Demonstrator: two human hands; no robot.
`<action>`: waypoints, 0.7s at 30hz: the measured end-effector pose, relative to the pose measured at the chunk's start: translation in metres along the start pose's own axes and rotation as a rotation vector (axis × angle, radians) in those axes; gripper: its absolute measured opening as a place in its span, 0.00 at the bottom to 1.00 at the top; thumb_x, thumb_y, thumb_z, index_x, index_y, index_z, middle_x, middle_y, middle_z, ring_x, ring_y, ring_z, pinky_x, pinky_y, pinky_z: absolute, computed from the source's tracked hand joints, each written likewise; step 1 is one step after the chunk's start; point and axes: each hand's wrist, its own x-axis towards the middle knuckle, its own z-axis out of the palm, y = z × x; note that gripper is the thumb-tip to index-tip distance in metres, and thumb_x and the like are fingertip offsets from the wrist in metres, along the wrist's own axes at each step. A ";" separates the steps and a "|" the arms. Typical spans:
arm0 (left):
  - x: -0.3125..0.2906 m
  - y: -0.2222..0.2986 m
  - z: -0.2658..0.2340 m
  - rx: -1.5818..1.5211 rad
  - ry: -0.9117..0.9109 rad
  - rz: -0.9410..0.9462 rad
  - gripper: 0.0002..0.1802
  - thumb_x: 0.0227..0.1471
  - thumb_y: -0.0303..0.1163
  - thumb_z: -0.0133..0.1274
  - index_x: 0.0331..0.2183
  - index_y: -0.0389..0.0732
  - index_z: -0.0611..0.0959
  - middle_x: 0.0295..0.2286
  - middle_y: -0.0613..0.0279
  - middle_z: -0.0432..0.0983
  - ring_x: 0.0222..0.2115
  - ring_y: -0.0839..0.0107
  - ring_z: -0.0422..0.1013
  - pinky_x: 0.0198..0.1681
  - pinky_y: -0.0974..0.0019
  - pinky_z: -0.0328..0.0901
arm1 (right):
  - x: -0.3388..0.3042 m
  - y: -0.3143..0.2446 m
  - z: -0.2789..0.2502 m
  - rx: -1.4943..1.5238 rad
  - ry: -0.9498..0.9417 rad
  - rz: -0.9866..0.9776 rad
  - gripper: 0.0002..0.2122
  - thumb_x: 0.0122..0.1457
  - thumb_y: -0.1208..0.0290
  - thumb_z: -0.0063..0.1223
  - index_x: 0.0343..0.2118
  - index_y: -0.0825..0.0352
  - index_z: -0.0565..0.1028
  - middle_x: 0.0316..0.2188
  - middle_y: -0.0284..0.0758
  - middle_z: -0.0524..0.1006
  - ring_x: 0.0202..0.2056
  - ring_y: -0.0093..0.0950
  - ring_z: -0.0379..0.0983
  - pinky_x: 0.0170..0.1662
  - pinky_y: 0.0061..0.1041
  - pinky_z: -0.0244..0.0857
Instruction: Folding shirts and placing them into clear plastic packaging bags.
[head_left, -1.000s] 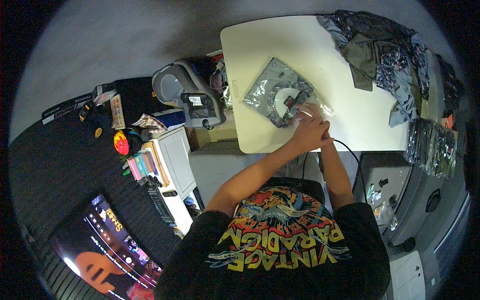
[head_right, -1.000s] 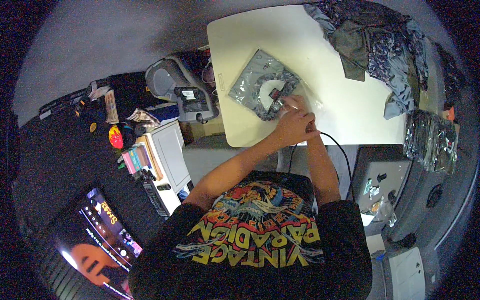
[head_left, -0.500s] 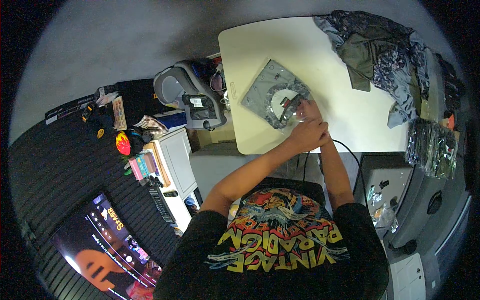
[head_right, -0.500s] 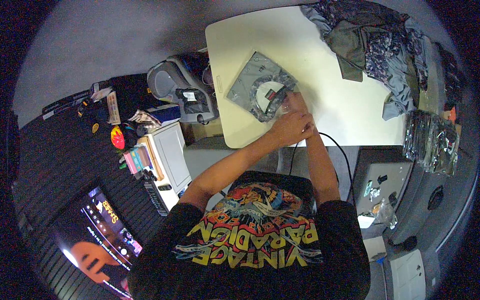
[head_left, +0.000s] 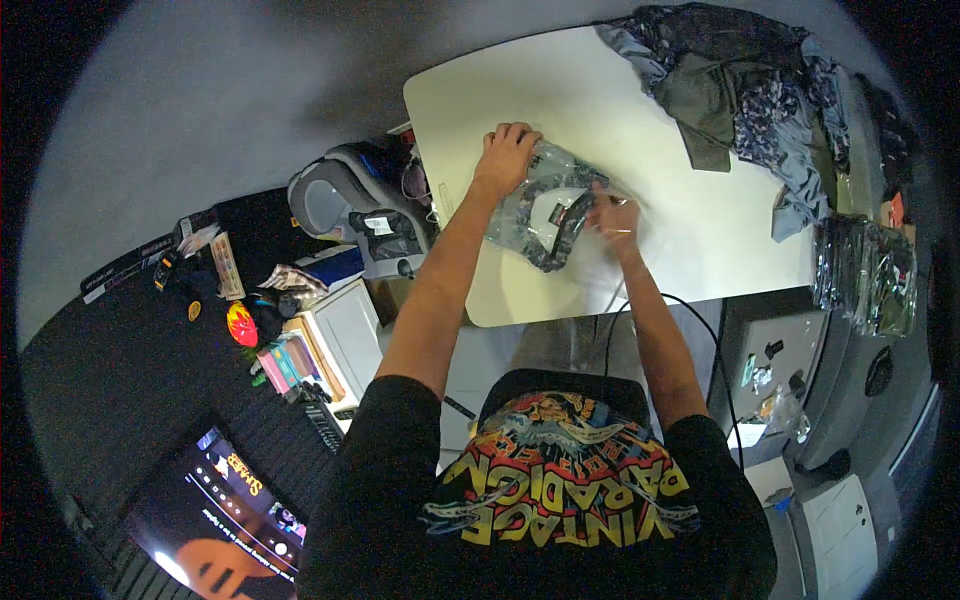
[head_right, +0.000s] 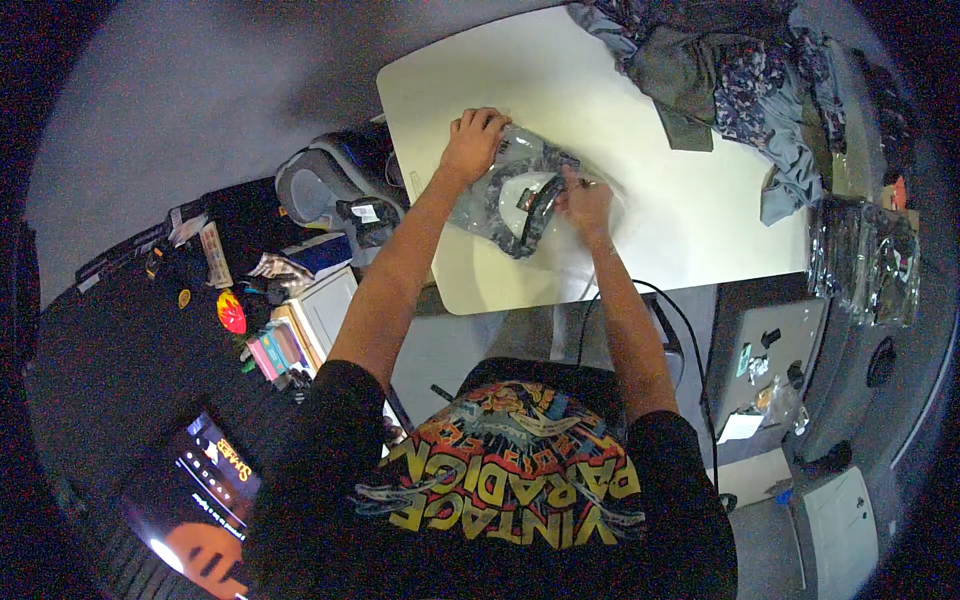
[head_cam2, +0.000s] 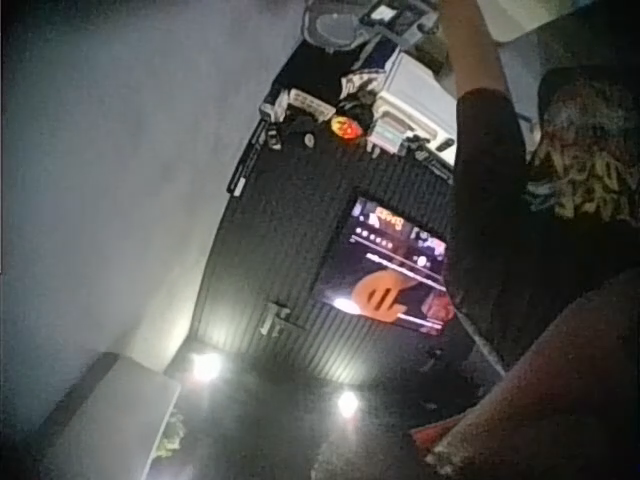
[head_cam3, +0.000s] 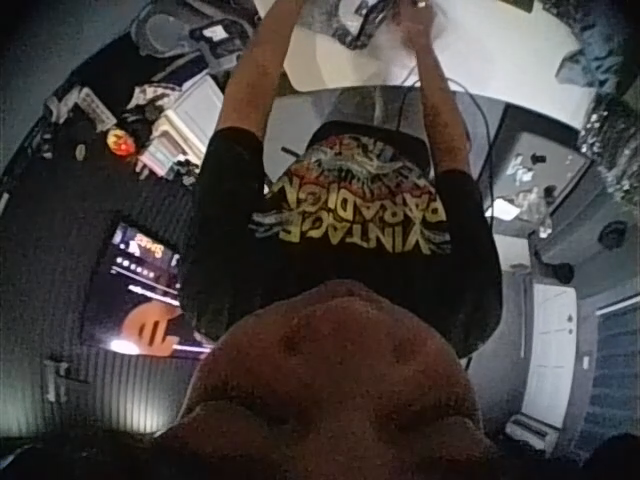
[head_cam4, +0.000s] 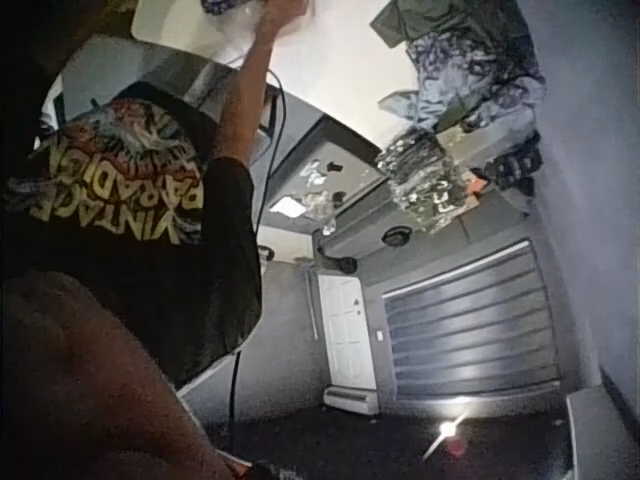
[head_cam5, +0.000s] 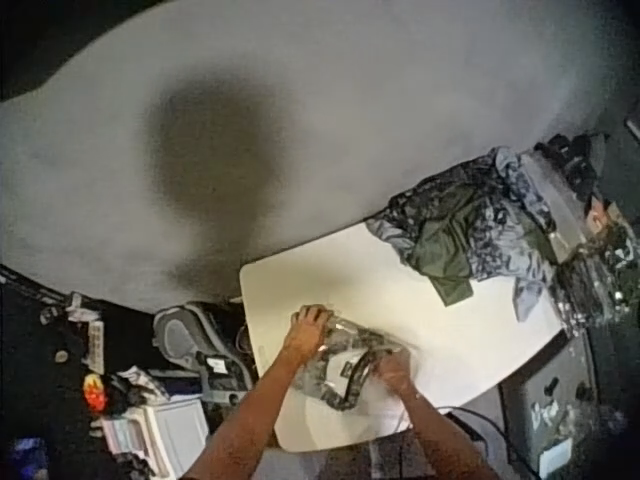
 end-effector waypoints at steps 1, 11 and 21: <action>0.003 -0.001 0.003 -0.015 0.017 -0.001 0.18 0.57 0.33 0.48 0.50 0.50 0.76 0.49 0.62 0.68 0.53 0.57 0.60 0.54 0.47 0.57 | 0.000 0.000 -0.001 0.038 0.028 0.001 0.29 0.62 0.41 0.45 0.28 0.71 0.77 0.15 0.36 0.76 0.17 0.26 0.75 0.22 0.25 0.68; -0.011 -0.002 -0.012 -0.376 0.229 0.000 0.17 0.58 0.32 0.46 0.49 0.42 0.77 0.51 0.56 0.69 0.54 0.54 0.63 0.56 0.44 0.58 | 0.003 -0.016 -0.016 -0.017 -0.018 0.054 0.30 0.59 0.39 0.49 0.25 0.69 0.76 0.15 0.34 0.76 0.18 0.24 0.76 0.18 0.25 0.65; -0.074 0.013 -0.008 -0.166 0.166 -0.118 0.25 0.58 0.36 0.47 0.57 0.41 0.71 0.60 0.48 0.58 0.61 0.44 0.52 0.62 0.43 0.50 | -0.039 -0.016 -0.027 -0.233 -0.291 0.174 0.24 0.58 0.48 0.57 0.27 0.72 0.79 0.22 0.36 0.81 0.22 0.24 0.79 0.20 0.22 0.66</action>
